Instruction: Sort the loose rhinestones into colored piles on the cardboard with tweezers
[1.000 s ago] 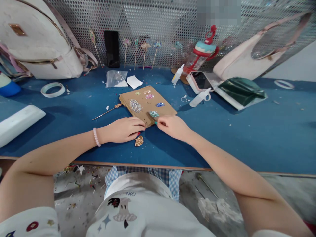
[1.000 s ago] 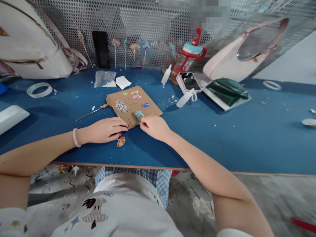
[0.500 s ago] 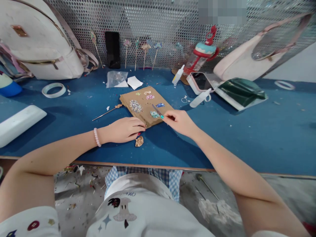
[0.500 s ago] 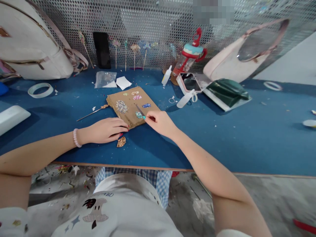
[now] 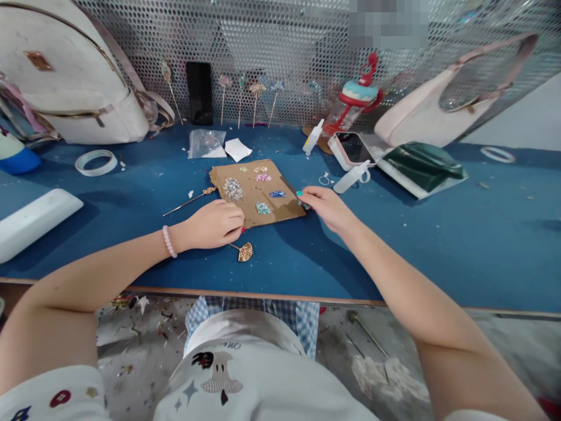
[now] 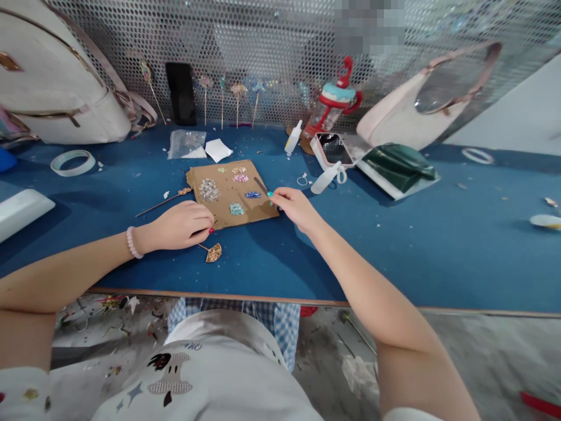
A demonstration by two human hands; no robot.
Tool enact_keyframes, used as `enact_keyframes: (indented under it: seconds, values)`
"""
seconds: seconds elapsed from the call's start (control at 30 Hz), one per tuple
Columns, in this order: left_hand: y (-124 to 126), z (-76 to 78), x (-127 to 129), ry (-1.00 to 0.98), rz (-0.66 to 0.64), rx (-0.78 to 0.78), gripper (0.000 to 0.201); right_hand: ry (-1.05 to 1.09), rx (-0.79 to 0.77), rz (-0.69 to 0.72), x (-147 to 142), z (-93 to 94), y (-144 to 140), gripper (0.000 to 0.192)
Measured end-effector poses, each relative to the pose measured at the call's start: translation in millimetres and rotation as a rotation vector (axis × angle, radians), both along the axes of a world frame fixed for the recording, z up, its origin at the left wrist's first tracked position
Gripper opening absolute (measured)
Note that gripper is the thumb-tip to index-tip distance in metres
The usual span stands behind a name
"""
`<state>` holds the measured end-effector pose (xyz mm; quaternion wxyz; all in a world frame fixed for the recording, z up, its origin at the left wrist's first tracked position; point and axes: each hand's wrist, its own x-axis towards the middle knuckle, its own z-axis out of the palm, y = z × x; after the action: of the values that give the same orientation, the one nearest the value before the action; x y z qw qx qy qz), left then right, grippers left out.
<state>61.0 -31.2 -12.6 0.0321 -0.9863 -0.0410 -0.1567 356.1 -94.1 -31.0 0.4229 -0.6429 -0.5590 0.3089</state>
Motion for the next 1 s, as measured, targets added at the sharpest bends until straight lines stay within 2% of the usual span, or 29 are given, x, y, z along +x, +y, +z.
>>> enact_keyframes:
  seconds: [0.23,0.4,0.5,0.6,0.7,0.77,0.83,0.93,1.0]
  values:
    - [3.9,7.6,-2.7,0.014,0.091,0.121,0.038,0.078,-0.046,0.099,-11.6,2.0,-6.1,0.032]
    - [18.1,21.6,-7.7,0.045,0.285,0.146,0.033,0.159,-0.091,0.131,-15.2,6.6,-7.8,0.037]
    - [33.2,33.3,-7.2,0.089,0.437,0.086,0.035,0.208,-0.12,0.173,-15.6,6.8,-8.4,0.041]
    - [63.7,42.6,-2.3,0.13,0.603,-0.014,0.031,0.223,-0.099,0.185,-15.0,4.5,-7.6,0.042]
    - [114.6,47.3,2.8,0.068,0.794,-0.087,0.031,0.237,-0.039,0.158,-13.7,2.2,-5.4,0.043]
    - [153.5,47.9,4.1,-0.04,0.979,-0.219,0.044,0.256,-0.009,0.14,-12.0,1.9,-3.6,0.042]
    - [188.5,46.5,3.2,-0.099,1.134,-0.42,0.062,0.253,0.003,0.128,-9.5,2.4,-1.9,0.041]
    - [223.9,42.1,-1.6,-0.133,1.187,-0.529,0.062,0.177,0.01,0.1,-4.3,3.0,0.9,0.039]
    - [236.3,39.4,-5.4,-0.176,1.197,-0.548,0.052,0.098,0.017,0.069,-0.9,2.1,3.1,0.038]
